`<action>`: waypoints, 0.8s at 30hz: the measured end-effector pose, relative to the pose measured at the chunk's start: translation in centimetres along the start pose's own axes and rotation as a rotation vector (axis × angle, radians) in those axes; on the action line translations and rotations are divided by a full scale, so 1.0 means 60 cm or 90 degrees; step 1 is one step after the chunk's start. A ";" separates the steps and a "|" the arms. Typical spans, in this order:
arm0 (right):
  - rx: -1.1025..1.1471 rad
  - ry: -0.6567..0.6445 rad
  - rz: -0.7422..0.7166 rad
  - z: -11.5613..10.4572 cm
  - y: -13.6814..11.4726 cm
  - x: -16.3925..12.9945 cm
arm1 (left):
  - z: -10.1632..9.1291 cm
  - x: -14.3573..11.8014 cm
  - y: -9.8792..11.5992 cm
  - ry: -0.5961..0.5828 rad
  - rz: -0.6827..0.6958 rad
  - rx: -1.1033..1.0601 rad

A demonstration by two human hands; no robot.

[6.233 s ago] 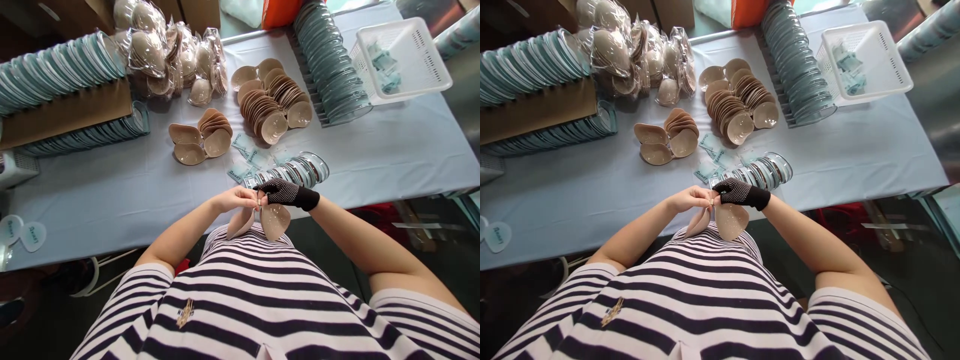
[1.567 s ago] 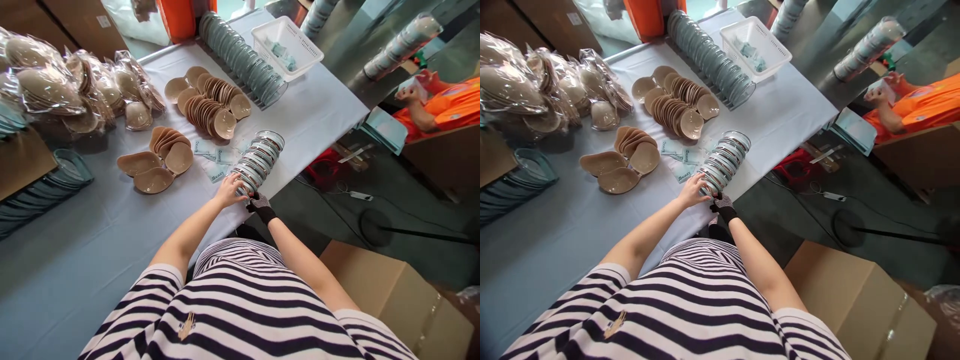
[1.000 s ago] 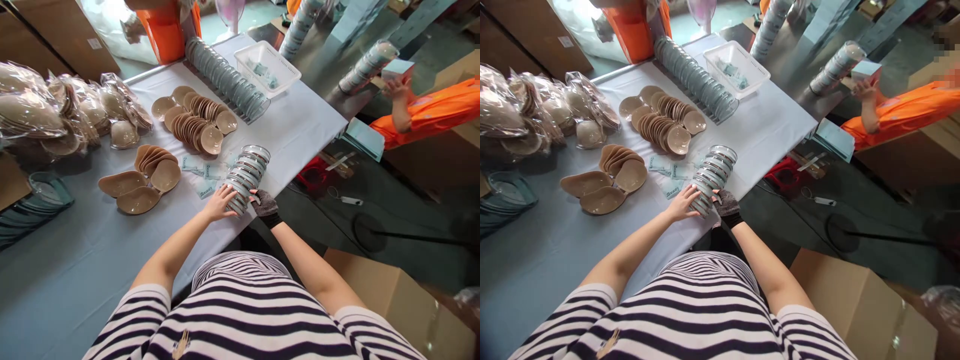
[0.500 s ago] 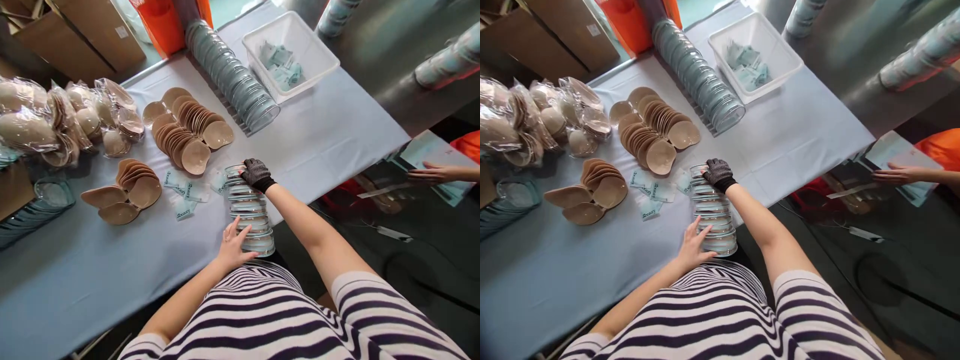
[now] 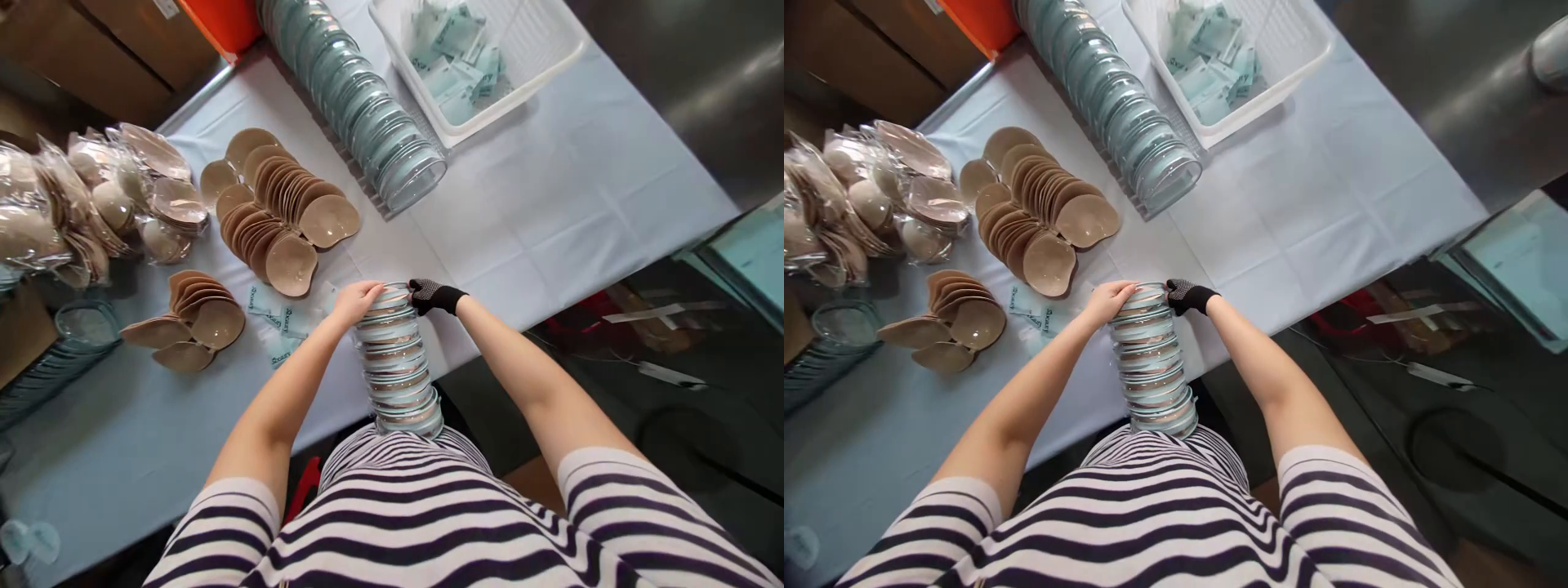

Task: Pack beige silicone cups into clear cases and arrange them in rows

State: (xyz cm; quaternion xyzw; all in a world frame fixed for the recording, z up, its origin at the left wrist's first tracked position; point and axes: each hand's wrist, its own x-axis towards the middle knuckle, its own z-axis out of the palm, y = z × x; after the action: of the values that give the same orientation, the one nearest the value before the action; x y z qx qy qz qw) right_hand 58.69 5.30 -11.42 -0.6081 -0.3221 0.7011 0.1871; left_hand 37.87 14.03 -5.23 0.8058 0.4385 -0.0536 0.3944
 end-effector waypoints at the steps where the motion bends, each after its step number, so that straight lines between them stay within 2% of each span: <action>1: -0.006 -0.034 0.007 -0.006 -0.005 0.005 | -0.001 -0.004 0.001 -0.007 -0.003 -0.010; 4: -0.051 -0.098 0.037 -0.014 -0.020 0.017 | -0.009 -0.007 0.007 -0.029 -0.021 -0.017; 9: -0.085 -0.113 0.067 -0.013 -0.005 0.026 | -0.016 0.002 0.010 -0.041 -0.050 -0.043; 13: 0.047 -0.114 -0.048 -0.017 0.022 0.005 | -0.025 0.003 0.008 -0.072 -0.064 -0.139; 16: 0.072 -0.080 -0.117 -0.009 0.013 -0.024 | -0.037 0.010 0.008 -0.123 -0.087 -0.167; 18: -0.026 -0.020 -0.113 0.008 -0.013 -0.041 | -0.047 0.019 0.010 -0.160 -0.091 -0.170; 22: -0.412 0.179 -0.089 0.053 -0.083 -0.058 | -0.060 0.036 0.013 -0.214 -0.083 -0.136; 24: -0.505 0.200 -0.088 0.072 -0.110 -0.057 | -0.063 0.044 0.014 -0.227 -0.071 -0.112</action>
State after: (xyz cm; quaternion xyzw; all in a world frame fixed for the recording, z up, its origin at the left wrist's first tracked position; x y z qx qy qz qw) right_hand 54.26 6.85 -4.23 -0.7093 -0.5742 0.4077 0.0318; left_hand 39.13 18.10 -3.28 0.7204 0.4088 -0.1784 0.5310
